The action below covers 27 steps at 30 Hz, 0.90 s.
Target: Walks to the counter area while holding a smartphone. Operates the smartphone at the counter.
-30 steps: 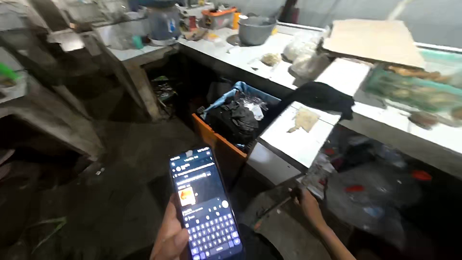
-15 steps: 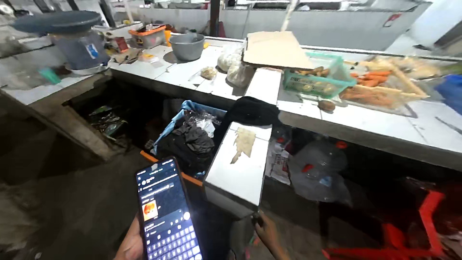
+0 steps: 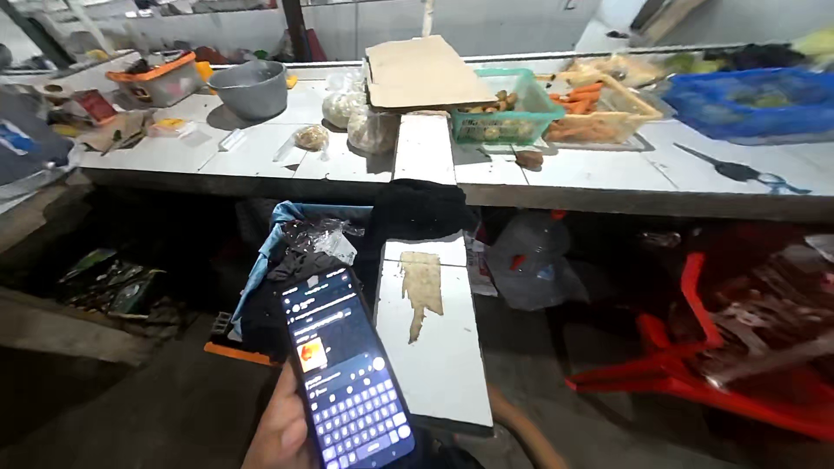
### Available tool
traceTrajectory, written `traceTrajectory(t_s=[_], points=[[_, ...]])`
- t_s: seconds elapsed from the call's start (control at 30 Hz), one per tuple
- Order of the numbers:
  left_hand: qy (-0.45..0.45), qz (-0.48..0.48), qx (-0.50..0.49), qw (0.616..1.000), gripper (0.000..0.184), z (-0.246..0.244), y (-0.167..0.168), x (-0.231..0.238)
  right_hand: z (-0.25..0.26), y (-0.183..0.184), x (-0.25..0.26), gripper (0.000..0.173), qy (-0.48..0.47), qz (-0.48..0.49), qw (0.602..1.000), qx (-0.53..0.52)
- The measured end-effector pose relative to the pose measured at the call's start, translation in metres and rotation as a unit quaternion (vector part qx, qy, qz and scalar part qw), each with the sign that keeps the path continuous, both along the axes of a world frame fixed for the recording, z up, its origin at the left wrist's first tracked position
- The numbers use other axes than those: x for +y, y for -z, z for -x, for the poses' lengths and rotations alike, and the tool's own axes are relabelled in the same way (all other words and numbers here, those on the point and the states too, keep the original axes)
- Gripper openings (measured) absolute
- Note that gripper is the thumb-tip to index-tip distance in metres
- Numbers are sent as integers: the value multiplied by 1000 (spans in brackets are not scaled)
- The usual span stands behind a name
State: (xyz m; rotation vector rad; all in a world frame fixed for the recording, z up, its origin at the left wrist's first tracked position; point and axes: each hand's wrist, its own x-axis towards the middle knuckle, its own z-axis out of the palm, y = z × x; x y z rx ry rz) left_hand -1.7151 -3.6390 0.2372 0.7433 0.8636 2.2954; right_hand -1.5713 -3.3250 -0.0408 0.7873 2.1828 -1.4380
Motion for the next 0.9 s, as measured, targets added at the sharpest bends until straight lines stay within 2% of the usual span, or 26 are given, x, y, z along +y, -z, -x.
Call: traceTrajectory(t_s=[0.03,0.07,0.13,0.17,0.23,0.27,0.33,0.37,0.43,0.5,0.53,0.57,0.67,0.73,0.9], points=[[26,-8,-6,1000,56,10,1,1,-9,-2,-2,90,12,11,1000,0],[51,-13,-11,999,56,19,1,2,-14,-19,-7,89,25,5,1000,-10],[89,-12,-9,996,59,38,0,7,-14,-77,-11,76,83,-45,996,5],[104,-6,0,995,62,47,-2,9,-18,-93,-10,67,127,-102,984,68],[137,-2,23,990,66,64,-5,13,-21,-131,-5,54,233,-202,923,230],[155,0,30,987,68,72,-6,17,-17,-160,-7,51,286,-219,883,301],[187,4,42,982,72,88,-8,29,0,-221,-25,50,346,-141,819,436],[203,5,41,978,74,93,-8,36,8,-244,-37,52,325,-61,809,485],[217,8,43,975,77,96,-6,54,27,-268,-58,56,218,111,822,514],[229,3,63,971,77,100,-2,77,59,-274,-73,75,115,206,835,498],[237,-1,71,969,76,102,1,89,73,-274,-79,83,94,230,837,488],[245,-2,74,967,76,103,4,99,83,-273,-85,83,92,245,835,484],[259,1,77,963,77,107,17,128,94,-269,-83,80,146,261,812,501],[278,2,70,958,79,107,27,141,92,-263,-75,81,169,250,812,500],[306,20,48,950,69,113,41,154,91,-252,-69,80,202,299,784,505]])
